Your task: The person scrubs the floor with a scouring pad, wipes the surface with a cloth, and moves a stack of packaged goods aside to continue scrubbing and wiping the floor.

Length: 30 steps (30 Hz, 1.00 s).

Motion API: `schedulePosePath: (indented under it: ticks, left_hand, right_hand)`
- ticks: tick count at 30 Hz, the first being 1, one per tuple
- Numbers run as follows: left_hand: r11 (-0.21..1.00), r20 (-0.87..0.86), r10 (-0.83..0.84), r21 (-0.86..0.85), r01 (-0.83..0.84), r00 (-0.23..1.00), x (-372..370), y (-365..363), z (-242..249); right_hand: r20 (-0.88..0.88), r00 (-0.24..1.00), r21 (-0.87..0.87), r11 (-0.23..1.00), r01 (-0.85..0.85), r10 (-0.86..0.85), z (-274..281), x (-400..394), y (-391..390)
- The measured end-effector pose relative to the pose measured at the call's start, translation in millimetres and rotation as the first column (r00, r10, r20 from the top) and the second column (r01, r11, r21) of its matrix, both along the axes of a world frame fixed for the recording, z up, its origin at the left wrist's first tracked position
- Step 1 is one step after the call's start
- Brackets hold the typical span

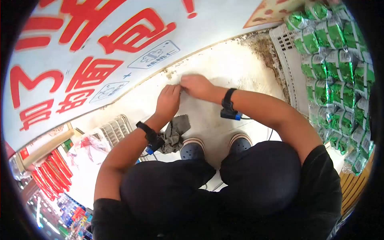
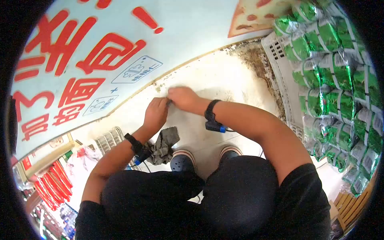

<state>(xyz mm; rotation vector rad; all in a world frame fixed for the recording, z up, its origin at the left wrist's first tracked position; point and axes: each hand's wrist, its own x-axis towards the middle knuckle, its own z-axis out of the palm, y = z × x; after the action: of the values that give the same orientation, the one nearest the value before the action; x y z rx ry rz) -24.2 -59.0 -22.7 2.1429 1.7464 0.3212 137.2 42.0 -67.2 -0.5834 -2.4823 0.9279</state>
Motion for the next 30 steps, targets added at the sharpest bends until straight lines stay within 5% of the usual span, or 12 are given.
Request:
schedulePosePath:
  ticks: [2,4,8,10,13,15,19,23,30]
  left_hand:
    - [0.997,0.092,0.015,0.081,-0.022,0.996,2,-6,3]
    - [0.974,0.215,0.032,0.214,-0.079,0.976,11,-4,12]
    - [0.948,0.353,0.079,0.263,-0.179,0.932,34,7,16]
    - [0.941,0.371,0.006,0.311,-0.13,0.929,39,15,17]
    - [0.902,0.341,0.104,0.364,-0.233,0.934,32,19,0]
    - [0.864,0.301,0.186,0.404,-0.301,0.935,12,16,-13]
    - [0.799,0.204,0.376,0.423,-0.428,0.904,-35,-1,-28]
    - [0.773,0.117,0.474,0.42,-0.475,0.873,-65,-13,-27]
    - [0.803,0.22,0.332,0.444,-0.398,0.917,-20,26,-32]
  right_hand:
    - [0.042,0.992,0.0,0.992,-0.123,0.123,10,7,-5]
    - [-0.057,0.994,-0.128,0.987,-0.098,0.091,33,21,-1]
    - [0.004,0.991,-0.083,0.987,-0.136,0.137,76,45,22]
    - [0.223,0.951,0.066,0.97,-0.233,0.214,82,50,31]
    - [0.21,0.955,0.256,0.931,-0.259,0.208,61,28,41]
    - [0.178,0.966,0.337,0.91,-0.24,0.189,46,-1,37]
    - [-0.028,0.997,0.484,0.871,0.077,-0.073,8,-72,0]
    - [-0.045,0.991,0.512,0.849,0.128,-0.122,4,-105,-12]
    - [0.015,0.983,0.514,0.845,0.15,-0.183,-2,-45,18]
